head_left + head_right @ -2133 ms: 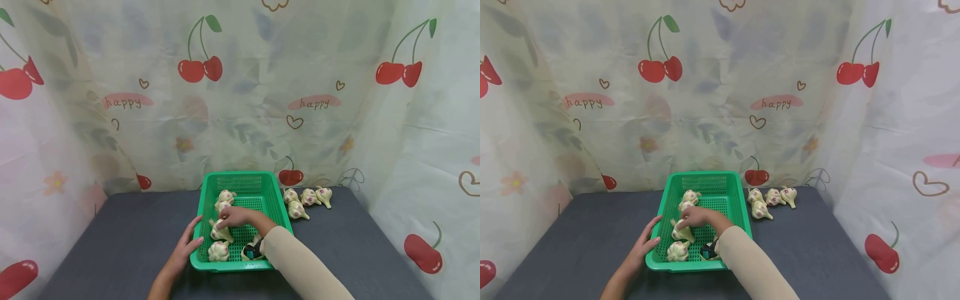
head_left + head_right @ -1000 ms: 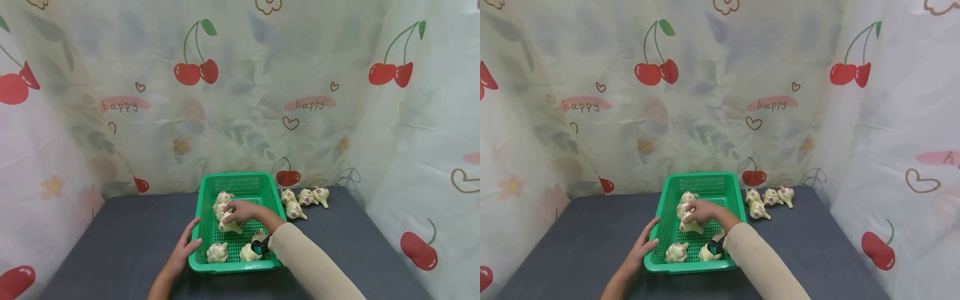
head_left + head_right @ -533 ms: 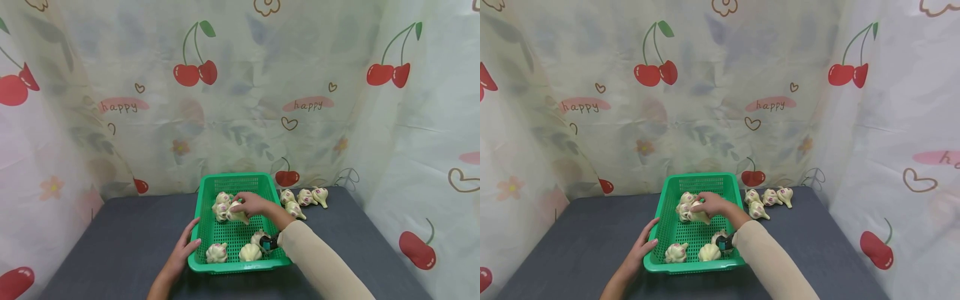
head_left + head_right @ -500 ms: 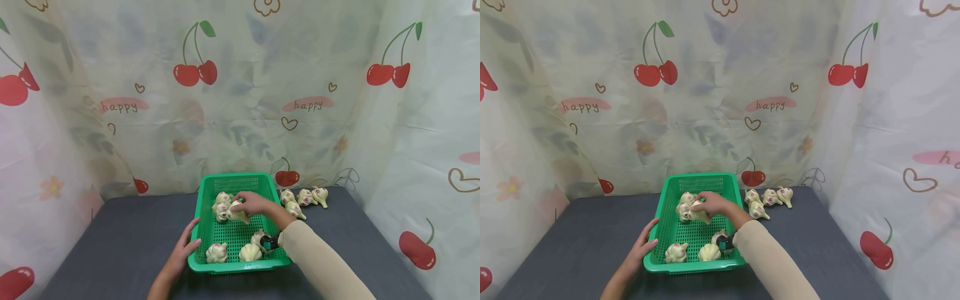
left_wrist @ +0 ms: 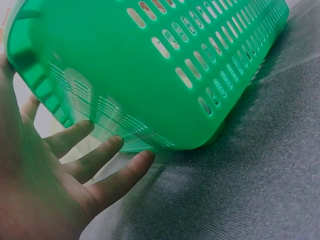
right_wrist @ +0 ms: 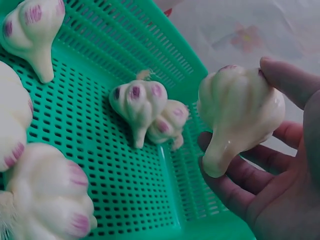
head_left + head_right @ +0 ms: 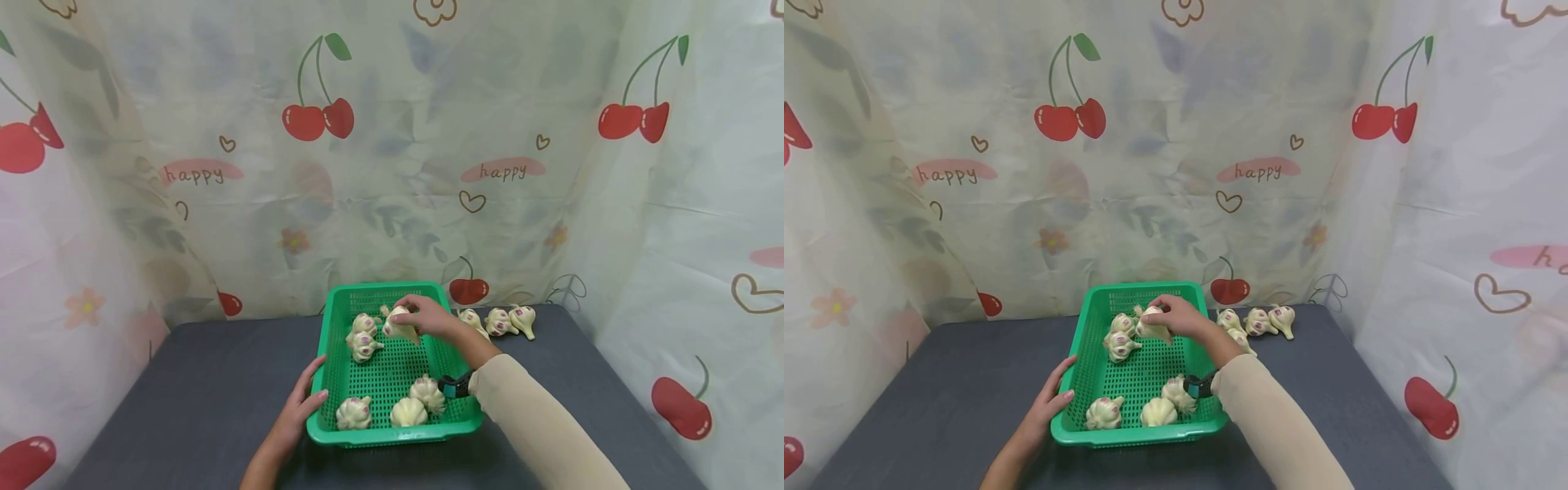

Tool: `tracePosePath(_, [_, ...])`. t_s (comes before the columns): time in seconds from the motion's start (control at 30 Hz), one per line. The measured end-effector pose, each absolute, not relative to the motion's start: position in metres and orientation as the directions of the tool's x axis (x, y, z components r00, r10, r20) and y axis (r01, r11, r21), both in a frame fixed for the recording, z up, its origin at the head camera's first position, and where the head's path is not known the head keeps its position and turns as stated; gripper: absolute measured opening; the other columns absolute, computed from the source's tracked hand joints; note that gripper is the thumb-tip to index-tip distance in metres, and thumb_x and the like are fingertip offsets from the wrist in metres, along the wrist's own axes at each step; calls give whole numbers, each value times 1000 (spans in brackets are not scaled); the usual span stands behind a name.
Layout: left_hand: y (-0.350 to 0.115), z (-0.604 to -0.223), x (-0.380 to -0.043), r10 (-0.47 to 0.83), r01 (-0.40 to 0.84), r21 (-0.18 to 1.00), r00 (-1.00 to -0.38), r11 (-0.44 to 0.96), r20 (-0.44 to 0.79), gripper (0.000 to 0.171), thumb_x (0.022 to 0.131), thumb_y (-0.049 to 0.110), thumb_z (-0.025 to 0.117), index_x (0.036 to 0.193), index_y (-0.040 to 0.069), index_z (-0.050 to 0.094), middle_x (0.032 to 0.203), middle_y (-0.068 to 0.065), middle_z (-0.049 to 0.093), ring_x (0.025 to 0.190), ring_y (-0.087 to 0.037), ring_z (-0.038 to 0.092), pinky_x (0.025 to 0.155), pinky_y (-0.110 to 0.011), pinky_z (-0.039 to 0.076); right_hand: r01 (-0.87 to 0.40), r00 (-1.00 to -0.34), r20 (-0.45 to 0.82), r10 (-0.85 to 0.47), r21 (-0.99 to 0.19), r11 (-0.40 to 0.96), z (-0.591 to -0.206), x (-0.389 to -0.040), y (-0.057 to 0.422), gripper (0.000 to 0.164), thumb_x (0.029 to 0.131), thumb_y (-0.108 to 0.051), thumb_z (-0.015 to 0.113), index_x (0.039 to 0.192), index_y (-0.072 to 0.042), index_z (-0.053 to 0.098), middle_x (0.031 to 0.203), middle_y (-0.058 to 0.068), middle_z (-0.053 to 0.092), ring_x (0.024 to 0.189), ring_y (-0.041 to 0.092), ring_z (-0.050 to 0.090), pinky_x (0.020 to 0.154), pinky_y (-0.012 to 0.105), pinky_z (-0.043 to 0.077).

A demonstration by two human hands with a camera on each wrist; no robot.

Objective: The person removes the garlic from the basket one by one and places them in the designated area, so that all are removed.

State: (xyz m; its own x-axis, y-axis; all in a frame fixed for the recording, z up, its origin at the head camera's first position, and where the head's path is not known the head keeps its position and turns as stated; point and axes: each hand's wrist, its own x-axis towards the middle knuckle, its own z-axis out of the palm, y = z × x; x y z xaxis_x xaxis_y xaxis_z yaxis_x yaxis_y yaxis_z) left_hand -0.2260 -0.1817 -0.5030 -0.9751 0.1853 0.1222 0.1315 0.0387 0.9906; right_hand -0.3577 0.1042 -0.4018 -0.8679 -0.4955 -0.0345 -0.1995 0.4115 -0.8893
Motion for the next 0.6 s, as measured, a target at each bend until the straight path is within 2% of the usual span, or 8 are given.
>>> tracePosePath(0.33, [-181, -503, -226, 175, 133, 991, -977, 34, 125, 57, 100, 18, 50, 153, 18, 27, 155, -21, 22, 136, -36, 25, 103, -50, 30, -214, -895, -8, -446, -869, 447, -390, -358, 124, 45, 96, -30, 62, 133, -5, 54, 122, 15, 53, 96, 25, 59, 72, 40, 51])
tracePosePath(0.6, [-181, -502, -226, 176, 122, 992, -978, 31, 115, 57, 101, 19, 50, 153, 19, 27, 155, -20, 21, 137, -36, 24, 103, -51, 29, -249, -915, 33, -402, -831, 498, -385, -362, 146, 48, 95, -32, 65, 132, -4, 56, 120, 16, 55, 93, 25, 58, 69, 38, 51])
